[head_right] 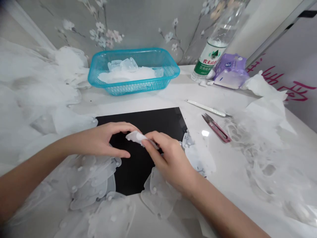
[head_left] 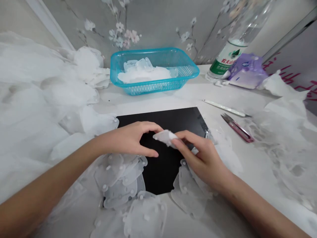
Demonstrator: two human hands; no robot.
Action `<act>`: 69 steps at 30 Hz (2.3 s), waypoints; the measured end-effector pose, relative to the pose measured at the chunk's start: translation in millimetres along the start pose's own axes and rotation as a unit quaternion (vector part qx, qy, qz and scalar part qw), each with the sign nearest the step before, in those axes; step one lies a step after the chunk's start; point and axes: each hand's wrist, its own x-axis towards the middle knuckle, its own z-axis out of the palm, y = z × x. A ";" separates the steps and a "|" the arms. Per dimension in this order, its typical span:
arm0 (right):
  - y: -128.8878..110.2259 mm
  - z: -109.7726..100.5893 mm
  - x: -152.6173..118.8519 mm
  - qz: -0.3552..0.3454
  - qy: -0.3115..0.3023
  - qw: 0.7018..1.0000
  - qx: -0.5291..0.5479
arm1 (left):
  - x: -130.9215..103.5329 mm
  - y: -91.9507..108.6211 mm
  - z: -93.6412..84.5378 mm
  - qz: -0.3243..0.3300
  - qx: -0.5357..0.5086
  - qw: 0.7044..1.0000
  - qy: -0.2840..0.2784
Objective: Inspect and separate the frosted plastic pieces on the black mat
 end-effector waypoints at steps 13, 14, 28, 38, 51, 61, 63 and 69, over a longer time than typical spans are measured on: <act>-5.7 -3.6 5.1 0.211 -0.003 0.926 0.312 | -1.2 0.7 -10.0 -0.044 -0.140 0.986 0.075; -4.8 -3.6 4.9 0.214 -0.002 0.927 0.309 | -1.5 3.2 -14.1 -0.032 -0.120 0.983 0.133; -6.7 -11.7 3.6 0.175 -0.014 0.968 0.179 | -15.7 2.8 -67.1 -0.141 0.099 0.924 0.342; 12.5 -58.2 -43.3 0.102 -0.176 0.960 -0.191 | -41.0 33.8 -7.7 -0.199 0.208 0.956 -0.061; -1.8 11.3 -84.3 -0.046 0.049 0.971 -0.228 | -114.5 11.0 98.0 -0.120 0.299 0.938 0.129; 0.2 19.7 -46.3 -0.129 0.015 0.951 -0.282 | -95.2 13.7 109.2 -0.104 0.182 0.907 0.365; -5.3 17.6 -19.8 -0.135 0.034 0.950 -0.280 | -67.0 15.6 91.2 -0.129 0.179 0.896 0.384; -23.6 2.2 28.9 -0.104 -0.131 0.959 -0.229 | -11.3 9.2 36.1 -0.137 0.204 0.917 0.313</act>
